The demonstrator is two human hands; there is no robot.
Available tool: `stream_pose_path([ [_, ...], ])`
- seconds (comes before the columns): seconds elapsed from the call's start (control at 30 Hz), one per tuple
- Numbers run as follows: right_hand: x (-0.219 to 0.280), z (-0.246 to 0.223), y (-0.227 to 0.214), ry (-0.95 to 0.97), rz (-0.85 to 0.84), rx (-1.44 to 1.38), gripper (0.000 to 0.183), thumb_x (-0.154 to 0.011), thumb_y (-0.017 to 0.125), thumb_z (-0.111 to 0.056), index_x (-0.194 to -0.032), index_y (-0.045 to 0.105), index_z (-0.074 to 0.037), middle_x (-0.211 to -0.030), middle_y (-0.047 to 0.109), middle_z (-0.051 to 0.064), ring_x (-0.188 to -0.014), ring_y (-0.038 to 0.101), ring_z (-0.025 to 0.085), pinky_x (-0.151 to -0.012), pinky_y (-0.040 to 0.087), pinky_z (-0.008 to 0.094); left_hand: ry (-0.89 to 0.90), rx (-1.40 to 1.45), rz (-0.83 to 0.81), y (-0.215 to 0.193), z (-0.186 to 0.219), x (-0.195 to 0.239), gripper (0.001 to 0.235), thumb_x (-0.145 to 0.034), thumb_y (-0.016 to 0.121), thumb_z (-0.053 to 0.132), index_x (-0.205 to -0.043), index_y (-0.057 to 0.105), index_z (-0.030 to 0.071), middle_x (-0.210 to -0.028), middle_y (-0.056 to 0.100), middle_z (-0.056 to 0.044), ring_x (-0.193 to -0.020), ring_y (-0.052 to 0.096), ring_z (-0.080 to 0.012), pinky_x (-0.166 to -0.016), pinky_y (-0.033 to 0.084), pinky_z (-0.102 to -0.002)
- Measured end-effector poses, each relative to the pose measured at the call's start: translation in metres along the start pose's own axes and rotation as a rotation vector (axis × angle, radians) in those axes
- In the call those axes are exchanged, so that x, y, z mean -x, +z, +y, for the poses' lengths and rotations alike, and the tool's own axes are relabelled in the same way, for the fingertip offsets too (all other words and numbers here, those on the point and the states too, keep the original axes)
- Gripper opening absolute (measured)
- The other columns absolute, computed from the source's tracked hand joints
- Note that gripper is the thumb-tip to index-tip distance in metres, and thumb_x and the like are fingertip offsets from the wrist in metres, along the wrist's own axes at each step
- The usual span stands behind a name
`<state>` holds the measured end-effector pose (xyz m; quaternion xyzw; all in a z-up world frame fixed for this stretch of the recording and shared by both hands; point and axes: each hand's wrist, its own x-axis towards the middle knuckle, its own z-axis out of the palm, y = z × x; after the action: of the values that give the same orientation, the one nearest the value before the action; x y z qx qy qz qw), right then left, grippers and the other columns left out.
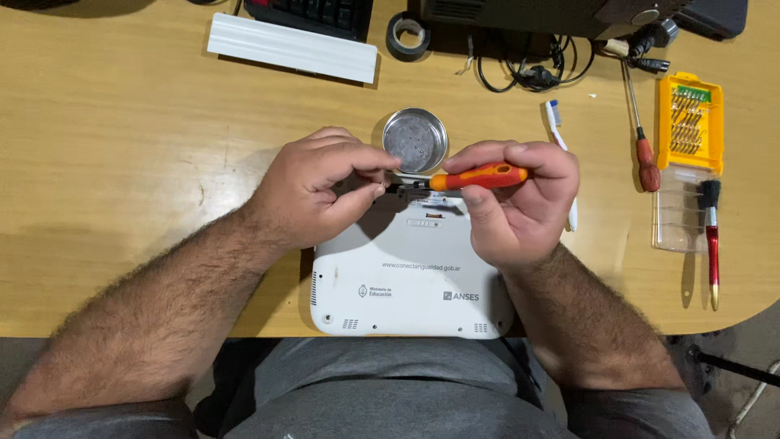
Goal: The person uses a screwdriver to tighten screws on the back of a white electronic device. They place removed screws into a small metal container and continue securing the device's casing.
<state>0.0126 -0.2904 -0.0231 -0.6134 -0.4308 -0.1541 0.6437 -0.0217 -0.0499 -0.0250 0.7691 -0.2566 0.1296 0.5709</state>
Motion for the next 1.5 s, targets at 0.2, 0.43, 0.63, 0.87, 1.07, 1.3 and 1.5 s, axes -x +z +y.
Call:
stream_pose_path([
  [0.2, 0.0021, -0.0046, 0.0050, -0.034, -0.036, -0.007, 0.032, -0.101, 0.062, -0.003, -0.121, 0.037, -0.001, -0.098, 0.067, 0.032, -0.086, 0.070, 0.035, -0.077, 0.060, 0.041, 0.034, -0.002, -0.004, 0.0055, -0.0036, 0.0036, 0.030, -0.086, 0.074, -0.003, -0.114, 0.075, 0.009, -0.086, 0.074, -0.007, -0.086, 0.071, -0.0287, -0.084, 0.057, -0.041],
  [0.43, 0.0041, -0.0007, 0.0022, -0.038, -0.066, -0.012, 0.031, -0.099, 0.064, -0.002, -0.120, 0.040, -0.001, -0.097, 0.068, 0.032, -0.083, 0.071, 0.036, -0.075, 0.059, 0.043, 0.042, -0.014, -0.032, 0.0047, -0.0051, 0.0037, 0.030, -0.085, 0.076, -0.001, -0.114, 0.075, 0.009, -0.086, 0.074, -0.008, -0.086, 0.071, -0.0308, -0.084, 0.057, -0.043],
  [0.63, 0.0017, -0.0031, 0.0027, -0.040, -0.087, -0.022, 0.030, -0.099, 0.065, -0.002, -0.120, 0.043, -0.002, -0.096, 0.068, 0.031, -0.080, 0.072, 0.034, -0.072, 0.061, 0.041, 0.045, -0.016, -0.042, 0.0047, -0.0053, 0.0038, 0.029, -0.086, 0.076, -0.001, -0.114, 0.075, 0.009, -0.087, 0.074, -0.008, -0.087, 0.072, -0.0316, -0.084, 0.057, -0.043],
  [0.87, 0.0018, -0.0036, 0.0031, -0.036, -0.102, 0.005, 0.030, -0.099, 0.065, -0.003, -0.120, 0.044, -0.003, -0.095, 0.069, 0.029, -0.078, 0.073, 0.034, -0.070, 0.059, 0.039, 0.043, -0.035, -0.063, 0.0043, -0.0069, 0.0041, 0.030, -0.085, 0.076, -0.002, -0.113, 0.075, 0.010, -0.084, 0.073, -0.007, -0.085, 0.071, -0.0313, -0.082, 0.057, -0.043],
  [1.07, 0.0039, -0.0020, 0.0029, -0.050, -0.104, -0.001, 0.031, -0.098, 0.067, 0.000, -0.120, 0.045, -0.002, -0.096, 0.069, 0.030, -0.080, 0.073, 0.035, -0.071, 0.058, 0.040, 0.024, -0.027, -0.062, 0.0042, -0.0070, 0.0050, 0.031, -0.085, 0.077, -0.001, -0.114, 0.075, 0.011, -0.084, 0.074, -0.005, -0.085, 0.071, -0.0290, -0.083, 0.057, -0.042],
  [1.3, 0.0027, -0.0032, -0.0004, -0.110, -0.139, 0.089, 0.035, -0.092, 0.077, 0.002, -0.116, 0.052, -0.003, -0.096, 0.071, 0.029, -0.079, 0.073, 0.037, -0.065, 0.058, 0.041, 0.018, -0.010, -0.081, 0.0062, -0.0090, 0.0062, 0.028, -0.085, 0.079, 0.002, -0.111, 0.074, 0.012, -0.083, 0.074, -0.003, -0.083, 0.071, -0.0269, -0.083, 0.057, -0.041],
  [1.5, 0.0015, -0.0073, 0.0008, -0.115, -0.131, 0.111, 0.032, -0.092, 0.077, 0.000, -0.113, 0.053, -0.003, -0.093, 0.071, 0.029, -0.073, 0.071, 0.034, -0.059, 0.056, 0.040, 0.058, -0.066, -0.083, 0.0057, -0.0065, 0.0060, 0.022, -0.088, 0.079, 0.005, -0.108, 0.075, 0.013, -0.085, 0.074, -0.003, -0.087, 0.071, -0.0285, -0.087, 0.056, -0.042],
])
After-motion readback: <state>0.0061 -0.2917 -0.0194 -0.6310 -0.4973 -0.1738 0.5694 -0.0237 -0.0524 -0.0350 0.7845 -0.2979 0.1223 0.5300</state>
